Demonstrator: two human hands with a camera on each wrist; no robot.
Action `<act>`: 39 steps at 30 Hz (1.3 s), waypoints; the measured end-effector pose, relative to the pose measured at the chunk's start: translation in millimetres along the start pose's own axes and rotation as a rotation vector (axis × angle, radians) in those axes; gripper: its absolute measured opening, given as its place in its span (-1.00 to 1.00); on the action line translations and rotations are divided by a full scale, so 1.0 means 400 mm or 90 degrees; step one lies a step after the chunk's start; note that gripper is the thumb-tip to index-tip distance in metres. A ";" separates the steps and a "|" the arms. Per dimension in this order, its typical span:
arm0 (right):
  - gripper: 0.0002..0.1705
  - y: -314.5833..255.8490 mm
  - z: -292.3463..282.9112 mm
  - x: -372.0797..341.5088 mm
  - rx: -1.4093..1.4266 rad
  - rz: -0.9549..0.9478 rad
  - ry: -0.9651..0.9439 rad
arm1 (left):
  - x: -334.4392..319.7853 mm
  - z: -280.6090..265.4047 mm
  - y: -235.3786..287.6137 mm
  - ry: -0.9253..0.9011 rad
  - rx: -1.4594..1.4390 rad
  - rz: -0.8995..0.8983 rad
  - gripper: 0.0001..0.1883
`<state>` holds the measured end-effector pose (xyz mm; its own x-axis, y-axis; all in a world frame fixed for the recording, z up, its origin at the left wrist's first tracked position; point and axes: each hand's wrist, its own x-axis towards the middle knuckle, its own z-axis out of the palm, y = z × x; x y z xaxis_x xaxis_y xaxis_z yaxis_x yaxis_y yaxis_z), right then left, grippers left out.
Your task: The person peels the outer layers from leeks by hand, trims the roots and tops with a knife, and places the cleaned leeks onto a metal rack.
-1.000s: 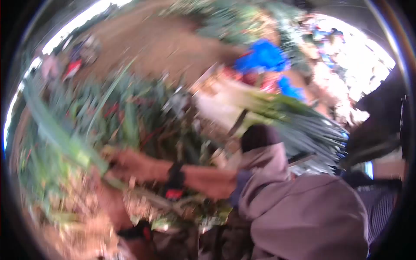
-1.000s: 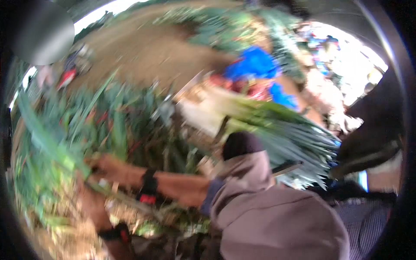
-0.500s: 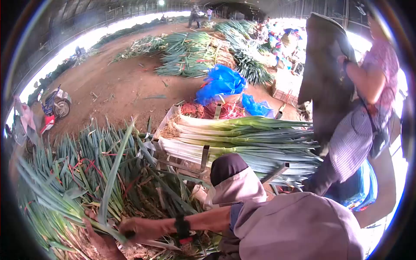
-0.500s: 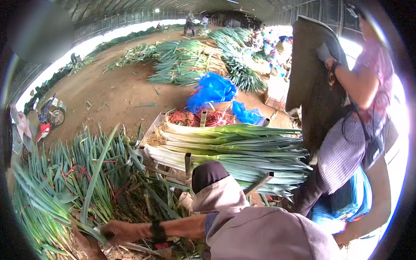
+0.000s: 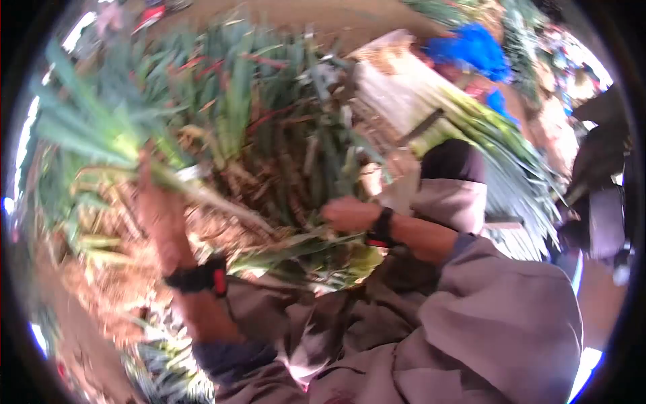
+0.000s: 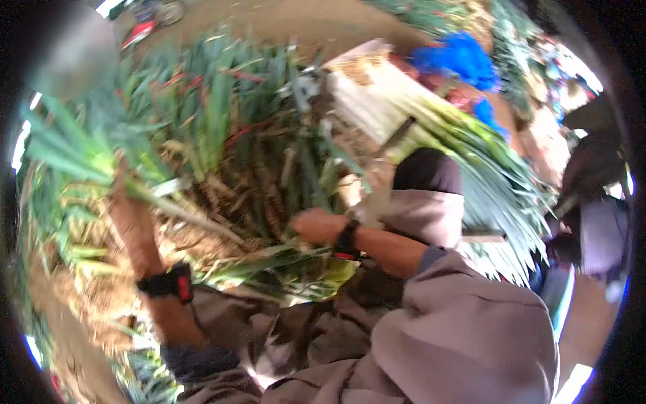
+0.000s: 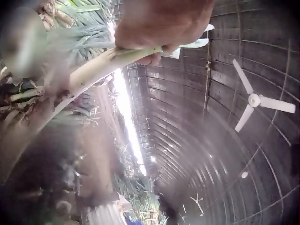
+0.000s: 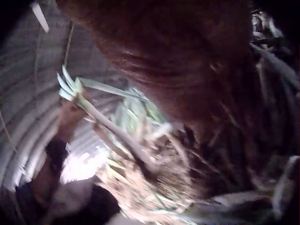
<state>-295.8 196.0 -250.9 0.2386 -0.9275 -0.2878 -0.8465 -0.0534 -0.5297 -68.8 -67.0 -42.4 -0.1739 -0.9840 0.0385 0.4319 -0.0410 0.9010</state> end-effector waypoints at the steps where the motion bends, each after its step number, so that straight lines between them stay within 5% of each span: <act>1: -0.71 -0.070 -0.101 0.032 0.118 0.005 0.184 | 0.018 -0.029 -0.003 -0.043 -0.023 -0.059 -0.50; 2: -0.58 -0.100 -0.157 0.088 0.277 0.074 0.233 | -0.004 -0.013 -0.008 -0.091 0.163 -0.035 -0.51; 3: -0.53 -0.149 -0.208 0.138 0.140 0.011 0.478 | -0.026 0.003 -0.012 -0.133 0.348 0.003 -0.51; 4: -0.34 -0.229 -0.324 0.118 0.185 -0.012 0.415 | -0.062 0.036 -0.008 -0.150 0.748 0.175 -0.52; 5: -0.32 -0.280 -0.382 0.134 0.178 -0.066 0.415 | -0.037 0.053 -0.052 -0.074 0.404 0.038 -0.51; 6: -0.38 -0.300 -0.371 0.174 0.131 -0.186 0.549 | -0.008 0.055 -0.080 0.010 0.076 -0.106 -0.50; 10: -0.39 -0.336 -0.344 0.283 0.046 -0.243 0.740 | 0.008 0.043 -0.088 -0.147 0.177 -0.132 -0.51; 12: -0.49 -0.336 -0.344 0.273 0.166 -0.214 0.716 | -0.032 0.088 -0.061 -0.215 0.184 -0.099 -0.55; 14: -0.63 -0.318 -0.393 0.247 0.358 -0.199 0.615 | -0.058 0.155 -0.052 -0.141 0.319 -0.004 -0.58; 17: -0.69 -0.279 -0.447 0.249 0.277 -0.197 0.532 | -0.034 0.079 -0.058 -0.241 1.130 0.478 -0.61; 19: -0.69 -0.288 -0.473 0.219 0.338 -0.206 0.528 | -0.042 0.076 -0.072 -0.199 0.971 0.268 -0.63; 22: -0.69 -0.288 -0.431 0.261 0.388 -0.190 0.527 | -0.031 0.089 -0.108 -0.113 -0.089 -0.078 -0.52; 23: -0.71 -0.325 -0.438 0.245 0.390 -0.171 0.491 | -0.043 0.062 -0.072 -0.106 -0.087 -0.065 -0.52; 25: -0.73 -0.354 -0.427 0.231 0.258 -0.183 0.532 | -0.097 0.045 -0.019 -0.337 0.615 0.294 -0.51; 26: -0.74 -0.336 -0.394 0.274 0.116 -0.215 0.601 | -0.060 0.029 -0.053 -0.273 0.649 0.153 -0.55; 28: -0.56 -0.337 -0.391 0.284 0.095 -0.223 0.568 | 0.000 0.006 -0.104 -0.148 0.065 0.014 -0.57; 29: -0.51 -0.347 -0.417 0.262 0.114 -0.301 0.584 | 0.009 0.018 -0.097 -0.125 0.019 0.026 -0.56; 31: -0.48 -0.364 -0.403 0.287 0.093 -0.261 0.606 | 0.020 0.034 -0.092 -0.023 -0.042 0.098 -0.53; 32: -0.45 -0.378 -0.407 0.278 0.004 -0.260 0.670 | 0.035 0.020 -0.090 -0.129 -0.058 0.143 -0.53; 39: -0.57 -0.417 -0.469 0.285 0.241 -0.234 0.606 | 0.000 0.014 0.014 -0.140 -0.128 -0.009 -0.56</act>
<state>-216.8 29.7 -45.6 -0.1563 -0.7933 0.5884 -0.5586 -0.4203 -0.7151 -71.2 -66.2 -35.0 -0.3595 -0.9228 0.1384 0.5909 -0.1103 0.7992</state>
